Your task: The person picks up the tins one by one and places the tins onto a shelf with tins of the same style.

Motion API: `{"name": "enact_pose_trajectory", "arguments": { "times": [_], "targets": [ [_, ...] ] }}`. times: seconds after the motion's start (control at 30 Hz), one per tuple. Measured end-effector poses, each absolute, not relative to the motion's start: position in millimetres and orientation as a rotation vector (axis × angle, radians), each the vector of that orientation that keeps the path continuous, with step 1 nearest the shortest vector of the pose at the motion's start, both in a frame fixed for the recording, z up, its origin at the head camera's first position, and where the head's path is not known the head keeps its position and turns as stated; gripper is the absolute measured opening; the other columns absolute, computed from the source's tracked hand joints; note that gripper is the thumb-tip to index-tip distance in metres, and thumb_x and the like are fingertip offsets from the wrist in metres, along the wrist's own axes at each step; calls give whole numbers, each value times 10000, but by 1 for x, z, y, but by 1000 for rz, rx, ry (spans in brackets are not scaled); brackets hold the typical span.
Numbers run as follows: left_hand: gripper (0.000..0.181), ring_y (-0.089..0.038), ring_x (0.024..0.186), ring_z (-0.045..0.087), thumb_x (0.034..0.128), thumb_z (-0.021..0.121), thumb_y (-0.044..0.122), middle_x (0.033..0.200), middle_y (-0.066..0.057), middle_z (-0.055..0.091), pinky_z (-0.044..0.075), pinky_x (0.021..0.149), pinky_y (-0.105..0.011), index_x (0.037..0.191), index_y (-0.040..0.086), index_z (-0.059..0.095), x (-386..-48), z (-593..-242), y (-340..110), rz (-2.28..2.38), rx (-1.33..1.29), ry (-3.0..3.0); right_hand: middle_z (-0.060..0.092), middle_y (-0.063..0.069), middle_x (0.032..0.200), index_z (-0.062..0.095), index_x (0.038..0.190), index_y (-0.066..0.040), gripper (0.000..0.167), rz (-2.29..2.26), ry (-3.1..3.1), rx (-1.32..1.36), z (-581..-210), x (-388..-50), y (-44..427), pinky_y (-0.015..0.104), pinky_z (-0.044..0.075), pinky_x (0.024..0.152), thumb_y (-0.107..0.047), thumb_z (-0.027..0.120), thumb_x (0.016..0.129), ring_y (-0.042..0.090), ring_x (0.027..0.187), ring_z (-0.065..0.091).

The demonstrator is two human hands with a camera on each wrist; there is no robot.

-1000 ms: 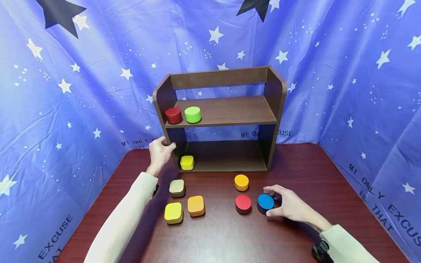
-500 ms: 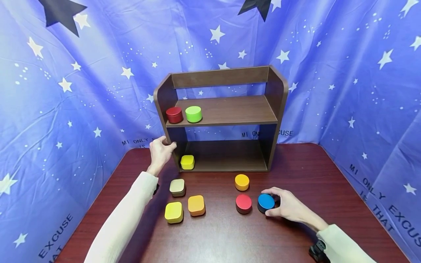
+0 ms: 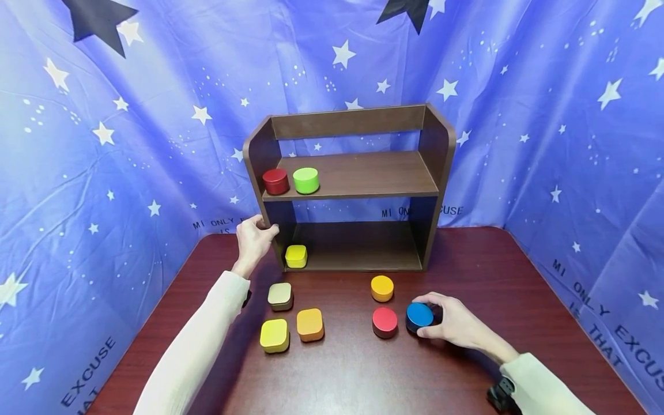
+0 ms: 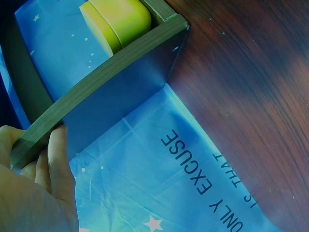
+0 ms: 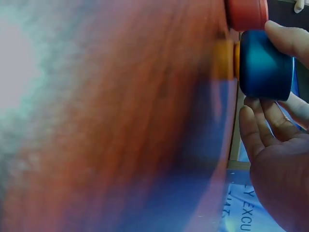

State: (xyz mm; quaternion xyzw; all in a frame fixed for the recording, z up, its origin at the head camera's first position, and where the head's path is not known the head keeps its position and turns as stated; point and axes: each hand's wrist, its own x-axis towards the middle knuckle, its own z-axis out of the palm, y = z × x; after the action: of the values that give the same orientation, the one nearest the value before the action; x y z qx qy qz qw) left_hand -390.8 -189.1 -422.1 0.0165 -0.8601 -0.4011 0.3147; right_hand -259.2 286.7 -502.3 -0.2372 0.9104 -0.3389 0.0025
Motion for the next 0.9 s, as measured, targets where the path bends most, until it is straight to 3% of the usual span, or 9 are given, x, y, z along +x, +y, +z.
{"name": "enact_pose_trajectory", "arguments": {
  "times": [0.53, 0.9],
  "targets": [
    [159, -383, 839, 711, 839, 809, 194, 816, -154, 781, 524, 757, -466, 787, 66, 730, -393, -422, -190, -1053, 64, -2276, 758, -8, 1165, 725, 1301, -140, 536, -1141, 2926, -930, -469, -271, 267, 239, 550, 894, -231, 951, 823, -24, 1021, 602],
    [148, -386, 842, 713, 832, 801, 194, 820, -160, 783, 522, 762, -471, 799, 62, 745, -392, -422, -189, -1058, 60, -2262, 754, -20, 1189, 711, 1340, -163, 531, -1142, 2918, -898, -442, -280, 252, 271, 547, 916, -260, 922, 862, -6, 1046, 602]
  ]
}}
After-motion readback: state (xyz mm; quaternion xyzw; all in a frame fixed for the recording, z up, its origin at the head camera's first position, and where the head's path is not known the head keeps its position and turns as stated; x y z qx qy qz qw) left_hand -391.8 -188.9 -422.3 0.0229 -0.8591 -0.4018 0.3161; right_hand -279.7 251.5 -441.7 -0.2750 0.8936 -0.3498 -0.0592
